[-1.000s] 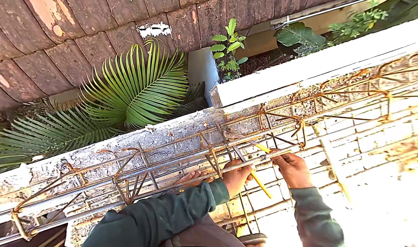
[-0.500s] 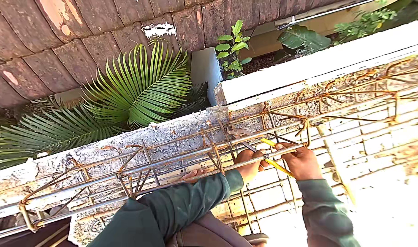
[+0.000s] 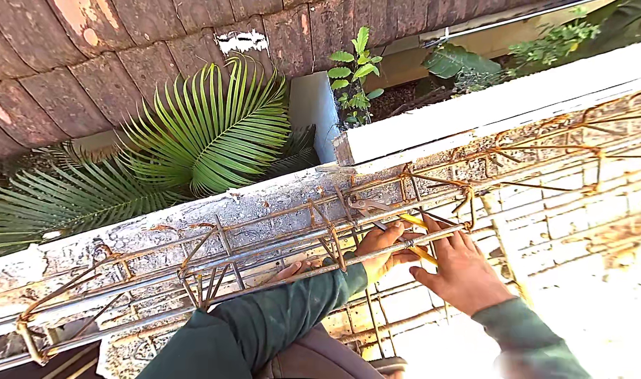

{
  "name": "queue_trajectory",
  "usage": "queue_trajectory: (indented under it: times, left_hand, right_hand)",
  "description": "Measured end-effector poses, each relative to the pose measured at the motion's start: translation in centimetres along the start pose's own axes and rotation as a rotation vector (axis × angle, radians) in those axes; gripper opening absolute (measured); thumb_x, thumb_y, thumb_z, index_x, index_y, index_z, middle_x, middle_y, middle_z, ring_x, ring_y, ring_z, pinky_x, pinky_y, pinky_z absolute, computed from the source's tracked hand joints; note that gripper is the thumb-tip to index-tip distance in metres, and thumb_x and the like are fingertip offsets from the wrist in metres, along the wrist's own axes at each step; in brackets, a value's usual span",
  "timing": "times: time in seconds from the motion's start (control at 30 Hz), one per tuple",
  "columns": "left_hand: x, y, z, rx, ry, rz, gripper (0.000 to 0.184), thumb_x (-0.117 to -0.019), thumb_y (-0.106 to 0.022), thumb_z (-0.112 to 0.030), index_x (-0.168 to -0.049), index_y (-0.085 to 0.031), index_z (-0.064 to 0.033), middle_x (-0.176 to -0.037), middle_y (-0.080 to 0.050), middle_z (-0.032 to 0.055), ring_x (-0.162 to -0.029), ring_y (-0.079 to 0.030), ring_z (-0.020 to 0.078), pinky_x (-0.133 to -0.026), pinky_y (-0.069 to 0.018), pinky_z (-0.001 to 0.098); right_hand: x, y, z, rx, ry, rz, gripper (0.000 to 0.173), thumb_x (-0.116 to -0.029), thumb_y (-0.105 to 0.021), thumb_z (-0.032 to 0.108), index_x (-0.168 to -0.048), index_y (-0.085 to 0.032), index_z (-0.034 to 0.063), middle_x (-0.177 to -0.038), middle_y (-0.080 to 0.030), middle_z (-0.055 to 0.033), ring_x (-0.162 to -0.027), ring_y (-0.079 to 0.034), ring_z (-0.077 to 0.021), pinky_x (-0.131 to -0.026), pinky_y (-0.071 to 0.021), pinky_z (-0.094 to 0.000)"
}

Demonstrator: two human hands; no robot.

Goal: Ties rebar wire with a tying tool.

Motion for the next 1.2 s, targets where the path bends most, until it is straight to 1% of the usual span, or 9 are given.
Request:
queue_trajectory:
  times: [0.1,0.2,0.33,0.5,0.7,0.77,0.9,1.07,1.2]
  left_hand:
    - [-0.2,-0.3,-0.1,0.008,-0.002,0.002,0.036,-0.1125,-0.038,-0.026,-0.134,-0.053,-0.0016,-0.118,-0.067,0.0138,-0.098,-0.069,0.0205,-0.087,-0.0577,0.0358]
    - [-0.5,0.7,0.1,-0.174,-0.019,-0.04,0.038,-0.112,-0.039,-0.029,-0.129,-0.059,-0.003,-0.12,-0.064,0.0086,-0.102,-0.063,0.0157,-0.087,-0.0538,0.0334]
    - [1.2,1.7,0.5,-0.31,0.016,-0.092,0.041,-0.111,-0.042,-0.032,-0.127,-0.063,-0.0018,-0.12,-0.066,0.0098,-0.107,-0.062,0.0149,-0.088,-0.0506,0.0334]
    - [2.3,2.4,0.8,-0.422,0.034,-0.071,0.034,-0.1092,-0.048,-0.025,-0.128,-0.064,-0.0011,-0.115,-0.067,0.0075,-0.098,-0.062,0.01,-0.081,-0.0503,0.0289]
    - [3.0,3.9,0.6,-0.511,-0.092,0.052,0.03,-0.106,-0.054,-0.024,-0.123,-0.064,-0.0004,-0.107,-0.07,0.0049,-0.091,-0.065,0.0082,-0.075,-0.0536,0.0249]
    - [4.8,1.7,-1.8,-0.56,-0.056,0.04,0.028,-0.1075,-0.051,-0.019,-0.123,-0.063,0.0001,-0.107,-0.068,0.0044,-0.091,-0.063,0.0076,-0.078,-0.0528,0.0234]
    - [7.5,-2.1,-5.7,-0.6,0.06,-0.078,0.027,-0.1077,-0.048,-0.008,-0.126,-0.062,0.0052,-0.116,-0.068,0.0109,-0.097,-0.063,0.009,-0.085,-0.0499,0.0231]
    - [3.2,5.4,1.4,-0.656,-0.114,-0.075,0.034,-0.1031,-0.06,-0.029,-0.125,-0.062,-0.0033,-0.109,-0.067,0.0057,-0.09,-0.062,0.0084,-0.079,-0.052,0.0246]
    - [5.0,5.1,-0.6,-0.683,-0.087,-0.064,0.032,-0.104,-0.059,-0.027,-0.124,-0.064,-0.0027,-0.107,-0.069,0.0077,-0.086,-0.065,0.0112,-0.074,-0.0536,0.0248]
  right_hand:
    - [-0.4,-0.4,0.8,0.19,-0.054,-0.168,0.076,-0.0758,-0.081,0.0,-0.146,-0.052,-0.0019,-0.131,-0.062,-0.0308,-0.122,-0.058,-0.0516,-0.106,-0.0428,-0.0633]
    - [-0.5,-0.9,0.9,0.234,-0.073,-0.318,0.055,-0.0787,-0.074,-0.009,-0.133,-0.064,-0.0021,-0.117,-0.069,-0.0288,-0.109,-0.066,-0.0509,-0.089,-0.0526,-0.0626]
    - [0.6,-0.4,2.3,0.068,-0.172,-0.051,0.028,-0.089,-0.069,0.001,-0.116,-0.07,-0.0046,-0.106,-0.07,-0.0287,-0.093,-0.071,-0.0491,-0.076,-0.0559,-0.0635]
    - [1.2,-0.5,3.3,-0.146,-0.316,0.452,0.027,-0.0994,-0.06,0.02,-0.115,-0.067,-0.0005,-0.101,-0.07,-0.0243,-0.097,-0.069,-0.0421,-0.085,-0.0516,-0.0604]
    - [2.1,-3.4,2.4,-0.432,-0.38,0.469,0.027,-0.0925,-0.069,0.028,-0.109,-0.072,0.0056,-0.086,-0.068,-0.0126,-0.076,-0.065,-0.0269,-0.072,-0.052,-0.0516]
    - [0.9,-3.5,0.3,-0.512,-0.363,0.503,0.029,-0.0927,-0.071,0.036,-0.099,-0.07,0.0073,-0.073,-0.063,-0.0053,-0.06,-0.06,-0.018,-0.059,-0.0512,-0.042]
    - [-0.9,-3.5,-1.1,-0.726,-0.351,0.592,0.017,-0.0925,-0.075,0.021,-0.103,-0.069,0.0085,-0.068,-0.064,0.0012,-0.049,-0.056,-0.0073,-0.046,-0.0486,-0.0227]
    - [1.4,-7.7,0.2,-0.896,-0.409,0.466,0.014,-0.0784,-0.074,0.021,-0.085,-0.067,0.0111,-0.06,-0.06,0.0039,-0.047,-0.056,-0.0089,-0.046,-0.0488,-0.0279]
    - [1.8,-7.5,0.5,-0.884,-0.405,0.463,0.018,-0.0843,-0.073,0.027,-0.089,-0.07,0.0102,-0.061,-0.063,0.0029,-0.046,-0.057,-0.0093,-0.046,-0.0498,-0.0285]
Point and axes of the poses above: each hand's wrist, its own x-axis away from the middle knuckle, its own y-axis out of the back of the hand, z = x × y, the point moved 8 cm from there along -x, towards the middle knuckle
